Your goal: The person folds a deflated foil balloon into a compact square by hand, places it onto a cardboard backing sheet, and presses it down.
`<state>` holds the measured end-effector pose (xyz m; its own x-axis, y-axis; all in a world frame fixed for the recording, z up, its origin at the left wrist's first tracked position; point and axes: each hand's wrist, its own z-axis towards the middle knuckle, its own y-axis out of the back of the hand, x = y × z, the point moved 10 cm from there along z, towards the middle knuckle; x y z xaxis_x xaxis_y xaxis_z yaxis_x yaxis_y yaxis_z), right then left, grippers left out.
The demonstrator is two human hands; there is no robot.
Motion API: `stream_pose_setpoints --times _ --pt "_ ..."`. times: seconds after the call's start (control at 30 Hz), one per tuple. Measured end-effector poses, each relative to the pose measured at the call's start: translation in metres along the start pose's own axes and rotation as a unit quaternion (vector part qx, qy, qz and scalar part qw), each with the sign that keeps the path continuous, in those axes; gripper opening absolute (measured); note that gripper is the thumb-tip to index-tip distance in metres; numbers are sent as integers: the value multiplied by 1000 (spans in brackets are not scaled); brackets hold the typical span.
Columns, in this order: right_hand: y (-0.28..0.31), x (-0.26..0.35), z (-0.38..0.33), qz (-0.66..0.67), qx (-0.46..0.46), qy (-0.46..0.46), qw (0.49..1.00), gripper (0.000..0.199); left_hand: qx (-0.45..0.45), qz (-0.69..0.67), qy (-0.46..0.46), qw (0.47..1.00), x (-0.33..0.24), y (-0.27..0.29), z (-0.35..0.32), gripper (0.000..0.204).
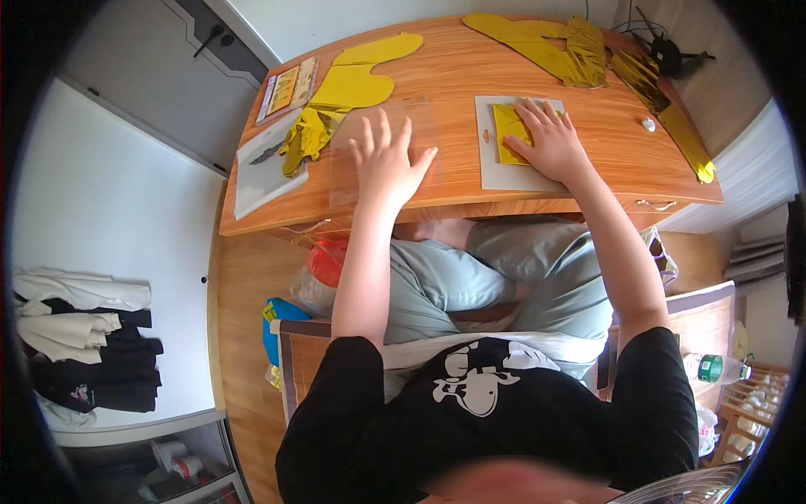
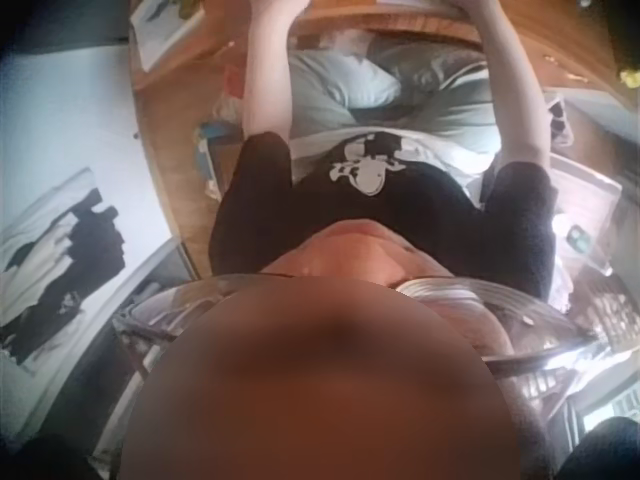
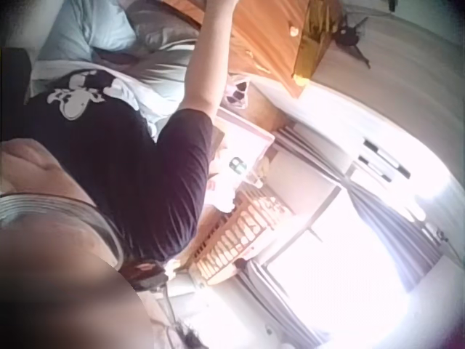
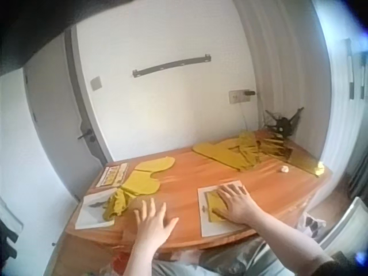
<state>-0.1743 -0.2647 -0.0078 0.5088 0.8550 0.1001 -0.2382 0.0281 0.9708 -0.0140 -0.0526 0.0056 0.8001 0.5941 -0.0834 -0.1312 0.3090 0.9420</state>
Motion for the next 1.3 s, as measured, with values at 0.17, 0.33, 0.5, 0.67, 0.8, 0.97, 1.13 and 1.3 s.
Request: stream_pose_setpoints --times 0.17,0.33,0.5,0.67,0.8,0.97,1.13,1.3 --pt "-5 -2 1 -6 2 -22 1000 81 92 -81 -69 990 -31 -27 0 74" --pt "-7 -4 5 -14 -10 -55 998 83 110 -84 -153 979 -72 -27 -17 76" --pt "-7 -5 7 -18 -11 -85 996 84 78 -133 -111 982 -79 -22 -17 75" --pt "-9 -3 13 -5 -5 -70 998 84 55 -131 -98 985 -72 -27 -13 67" --pt "-12 -6 25 1 11 -57 998 83 75 -167 -92 979 -68 -26 -11 61" --pt "-11 -5 26 -8 7 -57 998 84 67 -285 -31 956 -66 -26 -4 59" --pt "-8 21 7 -3 17 -1 1000 83 37 -292 2 956 -65 -33 0 59" --pt "-7 24 -5 -5 25 12 1000 82 12 -152 -31 988 -76 -32 -2 59"
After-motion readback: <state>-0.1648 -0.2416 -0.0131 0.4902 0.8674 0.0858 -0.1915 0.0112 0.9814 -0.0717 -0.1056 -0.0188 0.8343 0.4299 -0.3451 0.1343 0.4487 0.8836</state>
